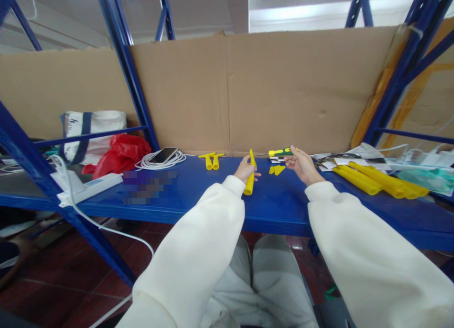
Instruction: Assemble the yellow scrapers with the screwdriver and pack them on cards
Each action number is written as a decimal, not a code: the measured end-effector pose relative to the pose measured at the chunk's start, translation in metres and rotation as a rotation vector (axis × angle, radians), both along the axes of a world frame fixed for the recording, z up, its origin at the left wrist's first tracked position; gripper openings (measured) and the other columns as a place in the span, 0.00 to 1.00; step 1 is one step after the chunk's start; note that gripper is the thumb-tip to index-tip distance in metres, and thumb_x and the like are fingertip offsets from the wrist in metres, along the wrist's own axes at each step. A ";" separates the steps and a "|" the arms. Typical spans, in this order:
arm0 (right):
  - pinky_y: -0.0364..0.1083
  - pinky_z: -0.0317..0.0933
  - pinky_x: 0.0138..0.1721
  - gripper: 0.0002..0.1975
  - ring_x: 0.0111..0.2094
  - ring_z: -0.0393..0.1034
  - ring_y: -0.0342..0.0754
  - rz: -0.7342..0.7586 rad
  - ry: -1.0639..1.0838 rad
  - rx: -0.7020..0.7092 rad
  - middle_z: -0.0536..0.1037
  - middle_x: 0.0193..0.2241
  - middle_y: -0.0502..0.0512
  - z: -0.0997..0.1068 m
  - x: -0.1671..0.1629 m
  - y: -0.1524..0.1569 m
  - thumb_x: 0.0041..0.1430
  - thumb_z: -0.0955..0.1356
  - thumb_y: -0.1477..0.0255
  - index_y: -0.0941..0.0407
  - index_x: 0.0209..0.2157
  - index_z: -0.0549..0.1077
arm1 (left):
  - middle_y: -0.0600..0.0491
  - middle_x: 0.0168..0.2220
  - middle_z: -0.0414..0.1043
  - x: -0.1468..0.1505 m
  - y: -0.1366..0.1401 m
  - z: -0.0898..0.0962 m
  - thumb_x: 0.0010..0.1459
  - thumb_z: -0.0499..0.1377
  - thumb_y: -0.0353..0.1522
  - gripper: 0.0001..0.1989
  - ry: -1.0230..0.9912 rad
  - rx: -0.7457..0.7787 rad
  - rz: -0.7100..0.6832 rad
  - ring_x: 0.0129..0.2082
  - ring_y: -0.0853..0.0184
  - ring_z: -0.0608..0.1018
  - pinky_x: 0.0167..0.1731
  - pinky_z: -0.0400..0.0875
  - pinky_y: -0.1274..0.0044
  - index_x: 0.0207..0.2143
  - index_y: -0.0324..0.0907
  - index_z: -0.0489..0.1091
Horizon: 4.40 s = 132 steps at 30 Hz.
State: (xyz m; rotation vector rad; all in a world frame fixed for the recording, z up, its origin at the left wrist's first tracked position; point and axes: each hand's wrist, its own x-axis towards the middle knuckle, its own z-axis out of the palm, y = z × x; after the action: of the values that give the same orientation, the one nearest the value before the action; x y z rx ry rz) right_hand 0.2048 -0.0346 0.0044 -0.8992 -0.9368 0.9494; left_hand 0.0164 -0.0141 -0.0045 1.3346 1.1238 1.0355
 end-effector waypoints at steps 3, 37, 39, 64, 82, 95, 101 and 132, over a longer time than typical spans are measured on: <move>0.35 0.57 0.15 0.20 0.13 0.63 0.38 -0.021 -0.025 -0.007 0.73 0.15 0.48 -0.001 0.001 0.001 0.53 0.74 0.56 0.55 0.26 0.65 | 0.46 0.50 0.72 0.000 -0.001 0.001 0.56 0.54 0.19 0.36 0.003 -0.008 -0.004 0.27 0.71 0.81 0.16 0.68 0.86 0.64 0.48 0.53; 0.36 0.56 0.12 0.15 0.12 0.62 0.39 -0.123 0.023 -0.111 0.72 0.15 0.49 -0.003 0.001 0.004 0.59 0.71 0.61 0.56 0.27 0.67 | 0.46 0.50 0.71 0.001 0.001 -0.002 0.56 0.55 0.20 0.34 -0.028 0.002 -0.018 0.25 0.73 0.79 0.17 0.69 0.85 0.63 0.47 0.54; 0.36 0.56 0.13 0.14 0.12 0.61 0.38 -0.130 0.039 -0.134 0.72 0.15 0.49 -0.001 -0.001 0.003 0.61 0.70 0.62 0.56 0.27 0.67 | 0.46 0.50 0.71 0.001 0.001 -0.002 0.57 0.56 0.20 0.34 -0.026 0.002 -0.020 0.26 0.73 0.79 0.17 0.68 0.86 0.63 0.47 0.54; 0.37 0.54 0.15 0.13 0.13 0.58 0.38 -0.162 0.120 -0.224 0.69 0.14 0.47 0.006 -0.007 -0.004 0.69 0.62 0.69 0.56 0.28 0.65 | 0.49 0.44 0.71 0.002 -0.002 0.001 0.57 0.53 0.17 0.33 -0.010 -0.004 -0.032 0.22 0.75 0.76 0.20 0.70 0.83 0.63 0.46 0.54; 0.36 0.54 0.15 0.13 0.13 0.58 0.38 -0.153 0.139 -0.215 0.68 0.15 0.46 0.004 -0.005 -0.003 0.66 0.64 0.65 0.56 0.28 0.65 | 0.50 0.45 0.70 0.002 0.000 0.000 0.57 0.55 0.18 0.34 -0.018 0.002 -0.043 0.22 0.76 0.77 0.19 0.70 0.84 0.63 0.47 0.54; 0.36 0.54 0.14 0.14 0.13 0.58 0.38 -0.165 0.157 -0.216 0.67 0.14 0.46 0.004 -0.003 -0.002 0.67 0.63 0.68 0.56 0.27 0.64 | 0.51 0.44 0.70 0.002 0.002 -0.001 0.56 0.56 0.19 0.35 -0.048 -0.001 -0.037 0.26 0.73 0.79 0.19 0.70 0.84 0.63 0.50 0.54; 0.36 0.51 0.13 0.13 0.12 0.55 0.38 -0.247 0.190 -0.234 0.63 0.13 0.43 0.004 0.003 -0.001 0.67 0.63 0.68 0.54 0.27 0.62 | 0.47 0.51 0.70 0.000 0.001 0.001 0.56 0.54 0.18 0.34 -0.087 -0.019 0.018 0.28 0.72 0.81 0.19 0.68 0.85 0.62 0.49 0.53; 0.37 0.42 0.09 0.10 0.09 0.52 0.38 -0.322 -0.413 -0.354 0.64 0.08 0.47 -0.018 0.028 0.015 0.57 0.69 0.75 0.58 0.22 0.69 | 0.41 0.58 0.67 0.001 0.011 -0.006 0.48 0.56 0.18 0.41 0.005 0.014 0.076 0.35 0.67 0.81 0.22 0.69 0.82 0.65 0.42 0.55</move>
State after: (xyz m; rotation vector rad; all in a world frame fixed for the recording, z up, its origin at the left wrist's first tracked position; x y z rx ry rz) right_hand 0.2325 -0.0198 -0.0134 -1.5392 -0.9434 0.6697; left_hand 0.0177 -0.0032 -0.0110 1.3150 1.1806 1.0972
